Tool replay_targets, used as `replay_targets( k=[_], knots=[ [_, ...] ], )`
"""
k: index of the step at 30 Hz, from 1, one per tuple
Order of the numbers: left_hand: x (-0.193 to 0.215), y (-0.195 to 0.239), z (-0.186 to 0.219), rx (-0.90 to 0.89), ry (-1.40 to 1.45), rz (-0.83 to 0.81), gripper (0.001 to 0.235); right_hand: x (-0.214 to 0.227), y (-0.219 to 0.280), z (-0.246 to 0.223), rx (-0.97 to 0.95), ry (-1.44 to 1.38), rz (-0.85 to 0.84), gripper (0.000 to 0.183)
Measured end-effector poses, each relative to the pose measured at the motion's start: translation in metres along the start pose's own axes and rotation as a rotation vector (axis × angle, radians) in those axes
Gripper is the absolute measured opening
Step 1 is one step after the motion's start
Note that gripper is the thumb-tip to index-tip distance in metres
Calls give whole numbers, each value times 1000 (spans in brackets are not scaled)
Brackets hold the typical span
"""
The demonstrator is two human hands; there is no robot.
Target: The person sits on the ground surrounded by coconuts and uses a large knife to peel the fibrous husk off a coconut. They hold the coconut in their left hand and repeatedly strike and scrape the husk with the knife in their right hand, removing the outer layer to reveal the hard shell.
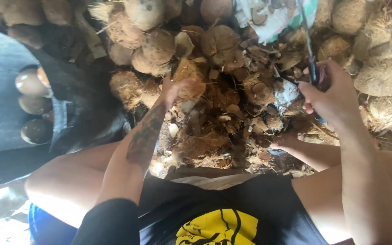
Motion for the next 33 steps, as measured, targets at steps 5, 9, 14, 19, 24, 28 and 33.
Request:
replay_targets(
  k=[5, 9, 14, 19, 24, 28, 33],
  knots=[
    [-20, 77, 17, -421, 34, -740, 108, -39, 7, 2, 550, -61, -45, 17],
    [-10, 145, 4, -295, 321, -684, 114, -91, 15, -42, 710, -338, -41, 20],
    [-16, 155, -19, -275, 277, -806, 107, -159, 40, -82, 450, -647, -176, 33],
    [15, 141, -34, -100, 120, -630, 102, -230, 40, -7, 183, -859, -25, 39],
    [30, 228, -12, -62, -286, -442, 142, -261, 88, -1, -70, -1242, 79, 35],
    [16, 232, -7, -358, -23, -617, 129, -256, 87, -2, -94, -1345, 122, 34],
    [5, 202, -19, -498, 101, -524, 93, -236, 85, 22, 0, -1174, 177, 37]
  ],
)
Point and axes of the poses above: each hand's wrist, its own y-axis away from the middle knuckle, its own x-axis out of the back of the hand, z = x × y, the point moved 9 cm from there along -y, towards the middle knuckle, and after that the axes turned 14 degrees about x, right-handed, at the moved point
